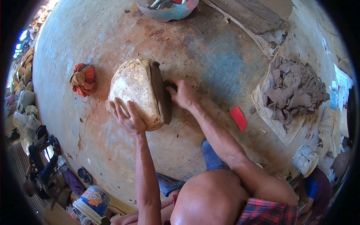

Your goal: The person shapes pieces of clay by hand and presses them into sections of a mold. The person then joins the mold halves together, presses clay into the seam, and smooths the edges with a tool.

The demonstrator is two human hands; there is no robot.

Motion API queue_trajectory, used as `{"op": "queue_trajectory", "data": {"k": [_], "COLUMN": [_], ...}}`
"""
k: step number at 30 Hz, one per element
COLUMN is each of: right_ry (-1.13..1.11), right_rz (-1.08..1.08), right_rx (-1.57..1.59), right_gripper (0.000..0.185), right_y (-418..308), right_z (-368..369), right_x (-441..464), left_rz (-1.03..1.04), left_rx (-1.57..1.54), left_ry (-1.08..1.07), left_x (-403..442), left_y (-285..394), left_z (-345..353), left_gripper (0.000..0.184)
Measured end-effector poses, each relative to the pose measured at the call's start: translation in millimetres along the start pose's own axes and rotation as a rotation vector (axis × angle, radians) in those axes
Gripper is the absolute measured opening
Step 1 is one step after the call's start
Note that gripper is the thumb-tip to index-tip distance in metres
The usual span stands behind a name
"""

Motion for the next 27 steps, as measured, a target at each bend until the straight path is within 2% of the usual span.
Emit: {"op": "queue_trajectory", "data": {"k": [3, 7, 11, 14, 17, 18, 20, 21, 22, 24, 25, 27], "right_ry": [-0.046, -0.079, -0.021, 0.04, -0.01, -0.01, -0.069, -0.013, -0.014, 0.228, 0.116, 0.061], "right_rz": [0.094, 0.037, 0.094, 0.188, 0.26, 0.262, 0.128, 0.124, 0.127, 0.059, 0.179, 0.216], "right_rx": [0.067, 0.228, 0.178, 0.137, 0.104, 0.103, 0.212, 0.341, 0.338, 0.327, 0.097, 0.035], "right_gripper": [0.026, 0.021, 0.03, 0.026, 0.025, 0.025, 0.024, 0.028, 0.028, 0.035, 0.038, 0.035], "right_y": [-11.0, -25.0, -20.4, -6.4, -4.1, -3.3, -16.8, -16.6, -11.6, -3.9, 2.0, -1.3], "right_z": [-21.4, -21.7, 9.2, 7.8, -1.3, -9.1, -15.3, -19.7, -15.0, -26.2, -14.7, -3.9], "right_x": [-13.3, -34.7, -46.5, -54.6, -60.6, -65.0, -73.9, -77.7, -75.8, -71.4, -73.0, -77.2], "left_rz": [-0.003, -0.015, -0.01, 0.011, 0.013, 0.012, 0.006, -0.003, -0.01, -0.01, -0.007, -0.009], "left_rx": [-0.002, -0.018, -0.019, 0.018, 0.008, 0.006, 0.005, -0.007, -0.019, -0.017, -0.017, -0.025], "left_ry": [-0.01, -0.014, -0.007, 0.012, 0.003, 0.005, 0.007, 0.004, 0.0, 0.001, 0.007, 0.01], "left_x": [1.4, 0.4, 1.5, 1.4, 0.9, 1.1, 1.7, 1.9, 1.2, 0.1, 1.5, 2.8], "left_y": [0.5, -1.1, -1.0, 0.4, -0.2, 0.0, 1.3, 1.5, 1.9, 0.1, 0.4, 1.0], "left_z": [1.2, 1.0, 0.8, -0.9, 0.2, 0.2, -1.2, -1.3, -1.1, 0.0, -0.5, -0.4], "left_gripper": [0.06, 0.06, 0.059, 0.059, 0.059, 0.059, 0.059, 0.059, 0.059, 0.059, 0.059, 0.059]}}
Point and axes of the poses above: each hand's wrist, its own x-axis towards the middle knuckle, its own z-axis out of the palm, y = z × x, the point moved 10 cm from there along x, towards the middle knuckle, and after that the axes turned 15 degrees about x, right-handed, at the moved point
